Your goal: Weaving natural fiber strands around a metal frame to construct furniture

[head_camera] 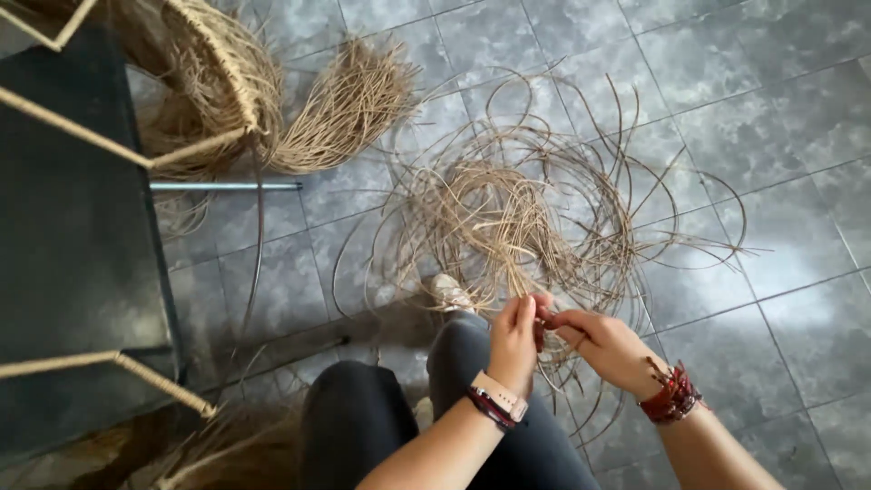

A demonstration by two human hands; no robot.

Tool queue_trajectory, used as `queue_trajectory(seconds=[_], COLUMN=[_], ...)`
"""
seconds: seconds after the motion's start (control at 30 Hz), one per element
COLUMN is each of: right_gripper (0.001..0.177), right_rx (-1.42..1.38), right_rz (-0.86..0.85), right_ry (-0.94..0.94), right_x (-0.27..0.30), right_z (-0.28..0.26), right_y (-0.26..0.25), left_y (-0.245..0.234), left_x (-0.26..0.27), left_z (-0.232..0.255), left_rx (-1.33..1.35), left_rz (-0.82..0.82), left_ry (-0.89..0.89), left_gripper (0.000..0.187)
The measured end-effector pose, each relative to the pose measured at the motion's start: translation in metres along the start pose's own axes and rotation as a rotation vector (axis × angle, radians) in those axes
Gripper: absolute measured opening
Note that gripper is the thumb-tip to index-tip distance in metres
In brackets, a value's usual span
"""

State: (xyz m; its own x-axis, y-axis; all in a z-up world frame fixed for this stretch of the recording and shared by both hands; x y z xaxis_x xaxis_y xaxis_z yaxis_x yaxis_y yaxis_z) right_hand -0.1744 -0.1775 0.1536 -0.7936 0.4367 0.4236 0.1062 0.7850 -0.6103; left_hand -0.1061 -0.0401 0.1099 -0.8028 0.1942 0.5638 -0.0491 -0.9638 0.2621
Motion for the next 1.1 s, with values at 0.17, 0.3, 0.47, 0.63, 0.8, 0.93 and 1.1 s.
queue_trajectory(seconds=[0.17, 0.3, 0.47, 0.63, 0.8, 0.93, 1.1], right_gripper=[0.03, 0.026, 0.036, 0.045, 0.038, 0.059, 0.053], right_rx=[0.423, 0.227, -0.734, -0.835, -0.655, -0.106, -0.386], right_rz=[-0.137, -0.128, -0.114, -0.34, -0.068, -0.108, 0.022], right_ry=[-0.322, -0.206, 0.321, 0.377, 0.121, 0.129, 0.198], right_x=[0.038, 0.039, -0.011, -0.028, 0.022, 0.087, 0.098], right_z=[-0.03, -0.032, 0.013, -0.031, -0.022, 0.026, 0.061], right_y=[0.01, 0.007, 0.004, -0.023, -0.058, -0.051, -0.053], left_y=[-0.01, -0.024, -0.015, 0.007, 0.027, 0.031, 0.012], left_x=[0.006, -0.011, 0.059, 0.081, 0.074, 0.037, 0.032], left_z=[-0.013, -0.041, 0.033, -0.092, 0.002, 0.065, 0.064], left_rx=[0.011, 0.056, -0.466, -1.012, -0.945, 0.446, 0.691], left_rz=[0.017, 0.057, -0.191, -0.973, -0.964, -0.333, -0.111], left_ry=[-0.043, -0.058, 0.514, 0.659, 0.235, -0.545, -0.334], left_gripper=[0.033, 0.035, 0.024, 0.025, 0.052, 0.023, 0.027])
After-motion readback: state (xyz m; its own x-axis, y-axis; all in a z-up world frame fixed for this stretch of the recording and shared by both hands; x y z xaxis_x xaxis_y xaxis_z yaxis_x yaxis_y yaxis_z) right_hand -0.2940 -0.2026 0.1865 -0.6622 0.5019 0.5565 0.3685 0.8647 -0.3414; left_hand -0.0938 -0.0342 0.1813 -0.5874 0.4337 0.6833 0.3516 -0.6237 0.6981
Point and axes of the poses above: each hand's wrist, its own x-axis away from the middle knuckle, its own y-axis out of the palm, z = x × y, the point moved 3 cm from there along -x, towards the middle knuckle, and after that the axes turned 12 degrees about z, right-handed, at the moved point
